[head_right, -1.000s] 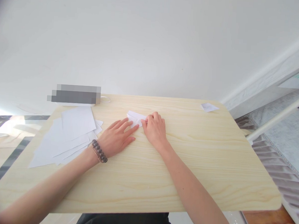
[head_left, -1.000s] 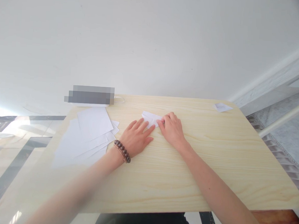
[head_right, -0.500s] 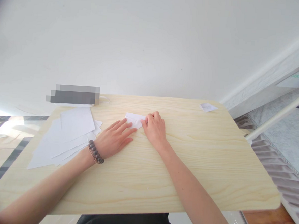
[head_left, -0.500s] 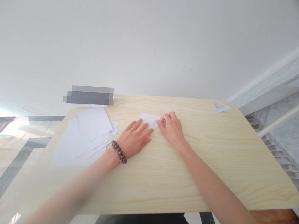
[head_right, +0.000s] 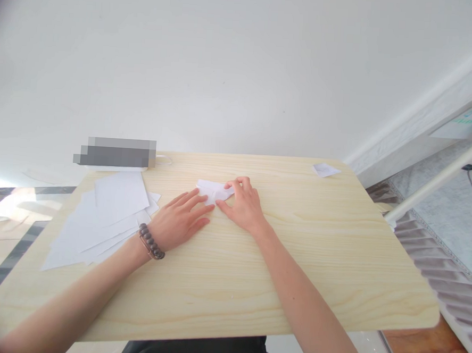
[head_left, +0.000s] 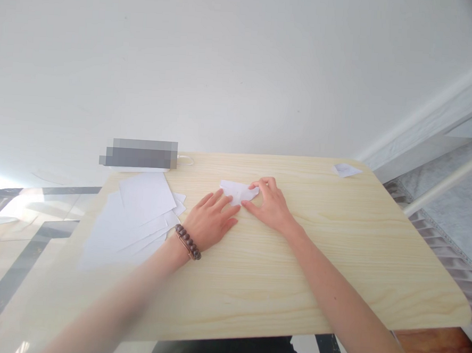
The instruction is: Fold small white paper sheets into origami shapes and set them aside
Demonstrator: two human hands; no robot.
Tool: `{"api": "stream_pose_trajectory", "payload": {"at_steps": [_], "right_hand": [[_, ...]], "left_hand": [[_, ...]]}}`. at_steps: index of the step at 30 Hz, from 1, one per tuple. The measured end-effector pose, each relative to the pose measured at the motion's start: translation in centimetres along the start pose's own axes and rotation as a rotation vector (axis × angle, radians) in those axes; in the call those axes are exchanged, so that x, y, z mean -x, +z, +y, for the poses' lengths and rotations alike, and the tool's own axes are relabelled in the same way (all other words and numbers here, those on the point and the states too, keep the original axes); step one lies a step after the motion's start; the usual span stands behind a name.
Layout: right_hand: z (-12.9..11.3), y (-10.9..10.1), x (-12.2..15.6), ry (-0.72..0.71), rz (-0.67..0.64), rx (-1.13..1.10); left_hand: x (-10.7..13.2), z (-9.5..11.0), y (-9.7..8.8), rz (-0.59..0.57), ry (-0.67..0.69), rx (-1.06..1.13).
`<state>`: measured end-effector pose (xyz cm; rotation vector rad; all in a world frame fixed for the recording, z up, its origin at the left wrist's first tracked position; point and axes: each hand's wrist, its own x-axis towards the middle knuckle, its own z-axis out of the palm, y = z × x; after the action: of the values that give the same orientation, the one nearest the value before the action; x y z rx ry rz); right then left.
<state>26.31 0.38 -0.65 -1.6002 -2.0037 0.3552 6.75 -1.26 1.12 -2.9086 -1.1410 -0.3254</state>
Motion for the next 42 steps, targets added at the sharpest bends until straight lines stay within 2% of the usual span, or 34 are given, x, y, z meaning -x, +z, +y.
{"api": "stream_pose_trajectory", "payload": {"at_steps": [6, 10, 20, 29, 35, 42], "right_hand": [[0.7, -0.7, -0.5, 0.06, -0.066, -0.22], [1.4, -1.0, -0.9, 0.064, -0.058, -0.297], [1.3, -0.3, -0.5, 0.04, 0.036, -0.24], [0.4, -0.1, -0.1, -0.006, -0.012, -0.099], [0.2, -0.3, -0.2, -0.001, -0.032, -0.077], [0.4, -0.4, -0.3, -0.006, -0.058, -0.095]], "left_hand": [[-0.1, 0.0, 0.0, 0.001, -0.01, 0.008], [-0.1, 0.0, 0.0, 0.007, -0.009, 0.013], [0.2, 0.0, 0.2, 0.007, -0.024, 0.021], [0.3, 0.4, 0.4, 0.015, -0.053, 0.052], [0.4, 0.3, 0.4, 0.041, -0.042, 0.1], [0.3, 0.3, 0.2, 0.019, -0.044, 0.107]]}}
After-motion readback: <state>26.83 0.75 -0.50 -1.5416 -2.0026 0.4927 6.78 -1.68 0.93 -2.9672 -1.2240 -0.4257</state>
